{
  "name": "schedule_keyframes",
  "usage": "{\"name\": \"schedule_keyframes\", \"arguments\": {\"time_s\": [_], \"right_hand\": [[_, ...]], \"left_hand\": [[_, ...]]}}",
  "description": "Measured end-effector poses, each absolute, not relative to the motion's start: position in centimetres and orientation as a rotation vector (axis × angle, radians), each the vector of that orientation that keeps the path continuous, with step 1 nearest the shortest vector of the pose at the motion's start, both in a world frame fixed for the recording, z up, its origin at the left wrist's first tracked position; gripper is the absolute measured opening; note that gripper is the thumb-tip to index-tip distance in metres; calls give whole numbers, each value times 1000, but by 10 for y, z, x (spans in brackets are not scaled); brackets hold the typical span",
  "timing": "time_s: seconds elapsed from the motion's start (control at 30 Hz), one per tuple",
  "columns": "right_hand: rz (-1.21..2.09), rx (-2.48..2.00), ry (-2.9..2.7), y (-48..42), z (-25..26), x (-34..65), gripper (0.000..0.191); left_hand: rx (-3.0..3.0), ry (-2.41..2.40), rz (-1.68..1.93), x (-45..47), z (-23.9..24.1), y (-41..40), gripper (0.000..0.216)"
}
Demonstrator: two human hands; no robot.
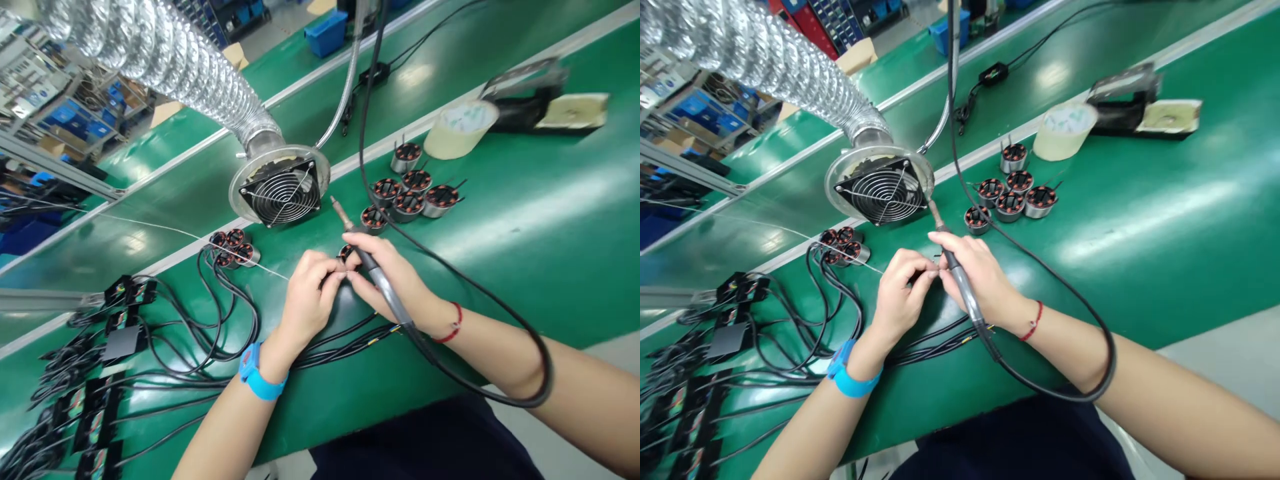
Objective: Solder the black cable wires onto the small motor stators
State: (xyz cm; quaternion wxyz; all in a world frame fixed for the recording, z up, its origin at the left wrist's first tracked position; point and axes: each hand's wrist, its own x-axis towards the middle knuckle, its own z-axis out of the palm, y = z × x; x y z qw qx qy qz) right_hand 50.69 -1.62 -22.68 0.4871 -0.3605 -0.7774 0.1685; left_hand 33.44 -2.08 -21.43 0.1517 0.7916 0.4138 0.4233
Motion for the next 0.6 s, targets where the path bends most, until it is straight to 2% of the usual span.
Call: {"name": "schedule_keyframes", "arguments": {"time_s": [0.27,0.6], "right_hand": [[377,-875,-1938,-15,-220,510,47],[435,-764,-2133,-2,-220,539,45]], "left_hand": [[2466,1134,1199,332,-215,-22,16],[2266,1193,1201,331,-216,-20,14]]}}
